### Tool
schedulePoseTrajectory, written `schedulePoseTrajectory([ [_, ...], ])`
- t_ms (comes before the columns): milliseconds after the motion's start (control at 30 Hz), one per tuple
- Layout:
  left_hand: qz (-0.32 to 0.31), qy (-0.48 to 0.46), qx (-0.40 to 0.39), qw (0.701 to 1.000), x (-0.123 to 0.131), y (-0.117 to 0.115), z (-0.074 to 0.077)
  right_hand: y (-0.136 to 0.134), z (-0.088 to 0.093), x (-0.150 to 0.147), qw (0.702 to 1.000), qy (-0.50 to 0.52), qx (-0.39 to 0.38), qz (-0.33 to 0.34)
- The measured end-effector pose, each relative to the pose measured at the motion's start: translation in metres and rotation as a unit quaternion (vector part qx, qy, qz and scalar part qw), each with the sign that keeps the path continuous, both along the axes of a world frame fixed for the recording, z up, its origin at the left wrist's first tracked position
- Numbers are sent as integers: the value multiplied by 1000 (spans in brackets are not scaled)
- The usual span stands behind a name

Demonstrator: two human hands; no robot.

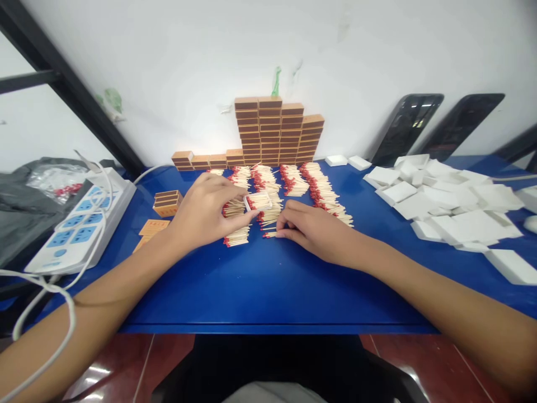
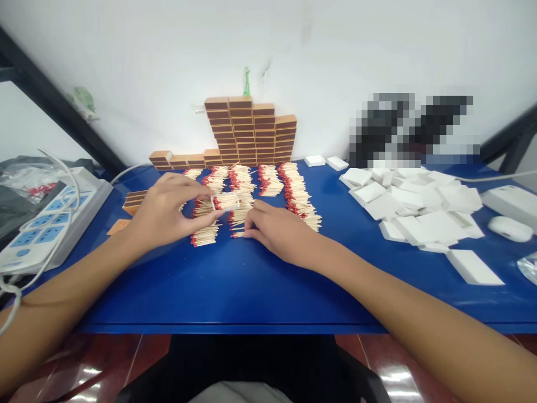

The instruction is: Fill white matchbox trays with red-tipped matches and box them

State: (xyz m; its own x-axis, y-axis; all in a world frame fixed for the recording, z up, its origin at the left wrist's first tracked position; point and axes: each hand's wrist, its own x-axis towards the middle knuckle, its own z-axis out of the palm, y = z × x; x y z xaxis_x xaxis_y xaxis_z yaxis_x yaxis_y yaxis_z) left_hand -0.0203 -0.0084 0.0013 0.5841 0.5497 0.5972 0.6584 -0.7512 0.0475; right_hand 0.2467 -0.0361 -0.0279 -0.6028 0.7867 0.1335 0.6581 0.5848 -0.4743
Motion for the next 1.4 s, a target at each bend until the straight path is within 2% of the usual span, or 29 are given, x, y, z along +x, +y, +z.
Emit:
schedulePoseTrajectory([
  [500,-8,7,4,1000,0,0,0,3,4,4,998,0,61,-5],
  [767,-10,2,15,1000,0,1,-1,-2,3,2,998,30,22,46],
  [1400,-14,9,10,1000,1,0,0,0,0,0,999,25,18,34],
])
